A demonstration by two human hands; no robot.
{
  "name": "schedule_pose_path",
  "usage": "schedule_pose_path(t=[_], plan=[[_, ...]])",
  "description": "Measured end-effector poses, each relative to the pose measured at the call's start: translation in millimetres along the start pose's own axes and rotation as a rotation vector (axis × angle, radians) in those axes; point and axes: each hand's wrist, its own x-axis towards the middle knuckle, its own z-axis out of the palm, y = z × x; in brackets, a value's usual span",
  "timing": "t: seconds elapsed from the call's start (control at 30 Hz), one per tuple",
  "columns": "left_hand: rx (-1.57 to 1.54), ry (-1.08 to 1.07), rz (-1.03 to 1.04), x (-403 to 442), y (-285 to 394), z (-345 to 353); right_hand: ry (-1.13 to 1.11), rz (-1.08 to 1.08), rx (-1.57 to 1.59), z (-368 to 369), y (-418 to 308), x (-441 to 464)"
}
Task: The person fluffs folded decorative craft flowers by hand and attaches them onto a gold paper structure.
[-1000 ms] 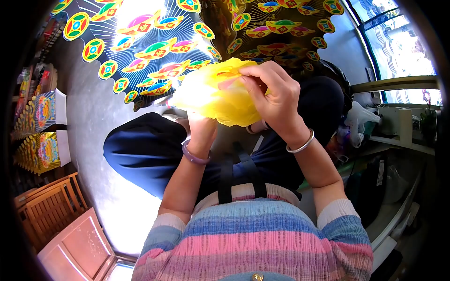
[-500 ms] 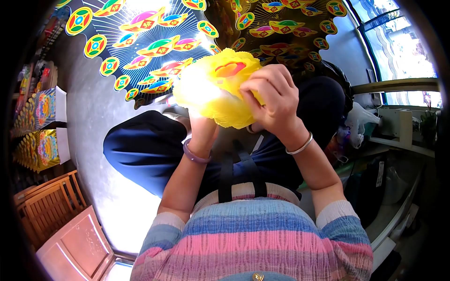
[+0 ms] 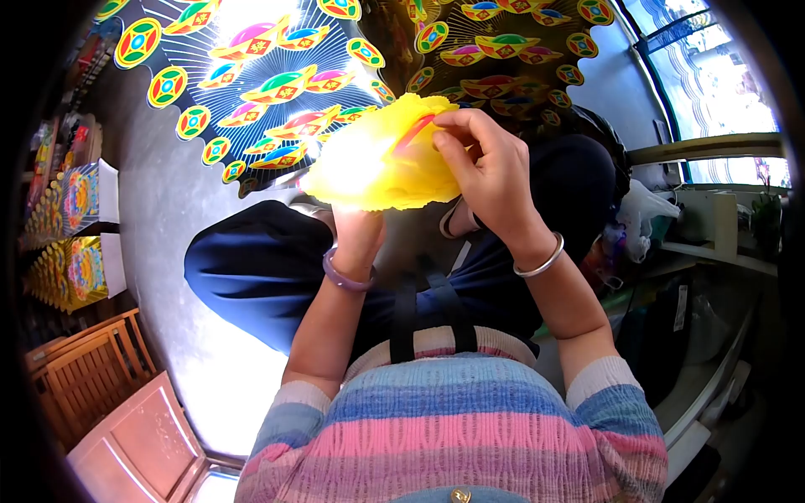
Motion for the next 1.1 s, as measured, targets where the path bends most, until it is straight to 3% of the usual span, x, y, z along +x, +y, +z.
schedule_pose_path(t=[0.23,0.33,0.43,0.63,0.73,1.1], plan=[[-0.034,-0.026,-0.007,-2.0,-0.1,-4.0,-0.135,0.195,-0.060,-1.1,-2.4,5.7],[-0.004,-0.023,0.032,0.0,2.4,1.8,-0.099,0.097,-0.023,0.3,-1.5,5.4],[0.000,-0.058,0.032,0.2,5.7,5.6,-0.025,-0.148,-0.048,1.6,2.6,7.5],[0.009,-0.113,0.025,1.7,9.3,12.3,0.048,0.031,0.011,4.0,-6.3,2.8],[0.040,-0.095,0.048,-1.7,9.1,8.8,0.035,-0.102,-0.033,6.5,-0.8,-0.5],[-0.138,-0.081,-0.045,-5.0,6.7,-9.0,0.078,-0.212,-0.036,12.3,-4.1,-10.2]])
